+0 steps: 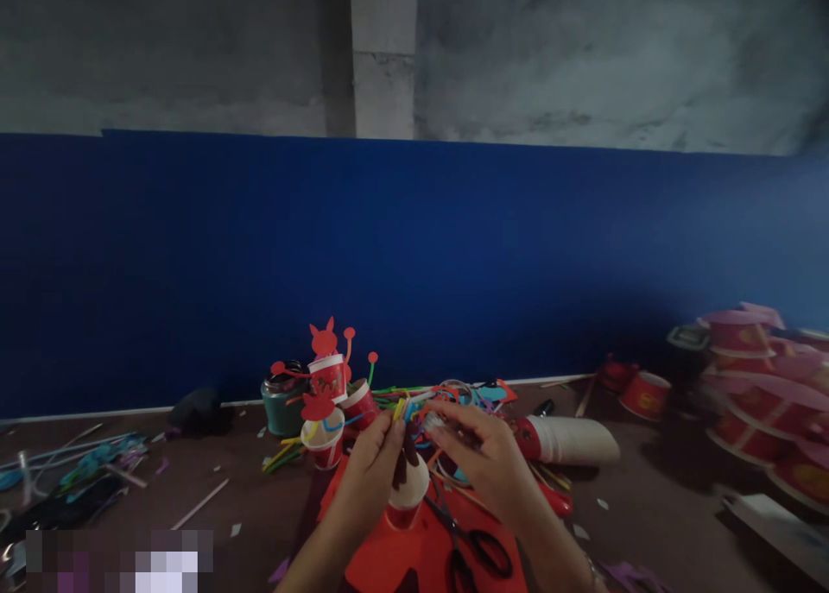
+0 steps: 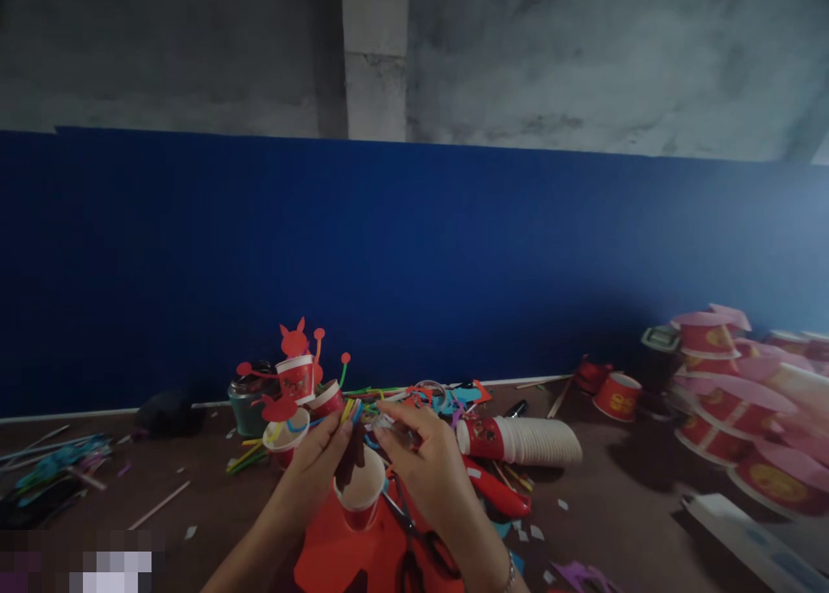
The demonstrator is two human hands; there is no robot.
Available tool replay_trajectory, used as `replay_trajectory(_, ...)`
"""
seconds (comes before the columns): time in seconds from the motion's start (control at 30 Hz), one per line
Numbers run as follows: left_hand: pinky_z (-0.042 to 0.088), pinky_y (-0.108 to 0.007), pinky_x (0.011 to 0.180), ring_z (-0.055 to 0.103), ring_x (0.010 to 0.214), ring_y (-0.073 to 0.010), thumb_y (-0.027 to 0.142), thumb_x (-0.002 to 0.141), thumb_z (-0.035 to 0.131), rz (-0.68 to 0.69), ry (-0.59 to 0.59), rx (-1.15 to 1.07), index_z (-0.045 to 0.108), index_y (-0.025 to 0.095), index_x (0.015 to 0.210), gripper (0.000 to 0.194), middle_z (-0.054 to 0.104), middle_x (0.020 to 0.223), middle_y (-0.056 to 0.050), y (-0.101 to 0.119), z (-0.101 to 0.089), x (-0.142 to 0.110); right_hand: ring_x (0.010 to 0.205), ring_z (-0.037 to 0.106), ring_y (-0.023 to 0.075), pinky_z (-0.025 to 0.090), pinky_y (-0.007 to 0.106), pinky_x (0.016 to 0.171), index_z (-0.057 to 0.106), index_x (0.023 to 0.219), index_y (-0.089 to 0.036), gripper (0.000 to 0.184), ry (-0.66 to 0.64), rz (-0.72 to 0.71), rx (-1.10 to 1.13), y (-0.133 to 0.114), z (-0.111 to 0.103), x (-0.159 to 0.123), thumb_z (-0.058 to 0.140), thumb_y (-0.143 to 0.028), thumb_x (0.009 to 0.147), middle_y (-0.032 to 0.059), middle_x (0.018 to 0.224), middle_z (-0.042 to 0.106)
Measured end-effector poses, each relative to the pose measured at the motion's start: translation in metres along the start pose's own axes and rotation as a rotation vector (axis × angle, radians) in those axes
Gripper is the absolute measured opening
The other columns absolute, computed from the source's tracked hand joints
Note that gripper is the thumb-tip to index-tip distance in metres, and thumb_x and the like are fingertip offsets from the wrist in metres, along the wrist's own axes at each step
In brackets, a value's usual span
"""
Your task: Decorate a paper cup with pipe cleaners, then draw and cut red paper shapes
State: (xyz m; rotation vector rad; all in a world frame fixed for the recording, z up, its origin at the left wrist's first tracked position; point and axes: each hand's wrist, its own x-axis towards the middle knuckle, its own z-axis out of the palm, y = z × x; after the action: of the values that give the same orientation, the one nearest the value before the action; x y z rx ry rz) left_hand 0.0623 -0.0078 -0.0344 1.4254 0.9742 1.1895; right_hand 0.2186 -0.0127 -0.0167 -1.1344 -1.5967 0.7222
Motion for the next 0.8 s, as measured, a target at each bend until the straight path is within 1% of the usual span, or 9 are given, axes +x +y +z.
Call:
replay_trajectory(0.1, 0.037, -0.026, 0.054, 0.048, 0.055, -0.0135, 0.064, 0.08, 0.048, 0.054, 0.055, 0.072, 0.047, 0.021, 0.066, 0.045, 0.052, 0.058, 0.001, 0.004, 0.001, 0.0, 0.063, 0.056, 0.0176, 0.043, 0.032, 0.057, 0.062, 0.119, -0.021, 0.042, -0.018, 0.031, 0.023, -0.002, 0.001, 0.0, 0.063, -0.033, 0.078, 0.0016, 0.071, 0.064)
replay_trajectory(0.17, 0.038, -0.027, 0.057, 0.049, 0.058, -0.0144, 0.062, 0.081, 0.047, 0.078, 0.077, 0.103, 0.048, 0.021, 0.066, 0.043, 0.053, 0.058, 0.001, 0.005, 0.003, -0.001, 0.062, 0.055, 0.0173, 0.042, 0.031, 0.055, 0.058, 0.122, -0.02, 0.044, -0.021, 0.039, 0.002, -0.004, 0.002, -0.001, 0.061, -0.032, 0.079, 0.0009, 0.068, 0.062)
replay_trajectory(0.27, 0.037, -0.025, 0.051, 0.047, 0.051, -0.0127, 0.059, 0.084, 0.044, 0.046, 0.034, 0.093, 0.047, 0.021, 0.068, 0.041, 0.051, 0.056, 0.003, 0.0, 0.005, -0.001, 0.066, 0.058, 0.0187, 0.045, 0.032, 0.059, 0.058, 0.121, -0.02, 0.042, -0.001, 0.028, -0.048, -0.003, 0.003, -0.002, 0.059, -0.031, 0.081, 0.0028, 0.074, 0.064)
replay_trajectory(0.4, 0.031, -0.023, 0.041, 0.04, 0.04, -0.0091, 0.059, 0.085, 0.043, -0.017, 0.001, 0.097, 0.045, 0.021, 0.071, 0.04, 0.051, 0.057, 0.004, -0.01, 0.005, 0.0, 0.074, 0.061, 0.0202, 0.049, 0.033, 0.066, 0.061, 0.12, -0.025, 0.039, 0.036, -0.065, -0.15, 0.003, 0.003, -0.003, 0.059, -0.031, 0.082, 0.0047, 0.083, 0.068)
replay_trajectory(0.53, 0.026, -0.022, 0.041, 0.038, 0.041, -0.0086, 0.059, 0.084, 0.042, -0.007, 0.008, 0.125, 0.044, 0.021, 0.067, 0.042, 0.046, 0.054, 0.006, -0.012, 0.003, 0.0, 0.082, 0.062, 0.0217, 0.049, 0.037, 0.075, 0.065, 0.117, -0.028, 0.034, -0.025, -0.201, -0.316, 0.002, 0.0, -0.005, 0.054, -0.026, 0.085, 0.0057, 0.09, 0.071)
replay_trajectory(0.6, 0.025, -0.023, 0.043, 0.035, 0.043, -0.0086, 0.058, 0.085, 0.041, 0.005, 0.001, 0.137, 0.042, 0.021, 0.063, 0.043, 0.042, 0.051, 0.007, -0.01, 0.003, -0.001, 0.085, 0.063, 0.0227, 0.049, 0.039, 0.078, 0.066, 0.116, -0.028, 0.033, -0.047, -0.245, -0.371, -0.002, -0.002, -0.006, 0.053, -0.024, 0.086, 0.0063, 0.092, 0.072)
replay_trajectory(0.7, 0.026, -0.023, 0.047, 0.035, 0.047, -0.0095, 0.056, 0.086, 0.041, 0.028, -0.023, 0.133, 0.041, 0.021, 0.061, 0.043, 0.041, 0.051, 0.006, -0.007, 0.003, -0.001, 0.09, 0.063, 0.0236, 0.048, 0.04, 0.081, 0.067, 0.114, -0.029, 0.033, -0.047, -0.253, -0.405, -0.005, -0.005, -0.007, 0.054, -0.023, 0.085, 0.0062, 0.094, 0.072)
replay_trajectory(0.8, 0.028, -0.024, 0.049, 0.037, 0.05, -0.0106, 0.055, 0.087, 0.04, 0.022, -0.019, 0.147, 0.039, 0.022, 0.062, 0.041, 0.041, 0.052, 0.006, -0.005, 0.004, 0.0, 0.086, 0.064, 0.0223, 0.05, 0.038, 0.077, 0.065, 0.118, -0.027, 0.035, -0.041, -0.208, -0.346, -0.004, -0.006, -0.006, 0.056, -0.024, 0.084, 0.0057, 0.093, 0.072)
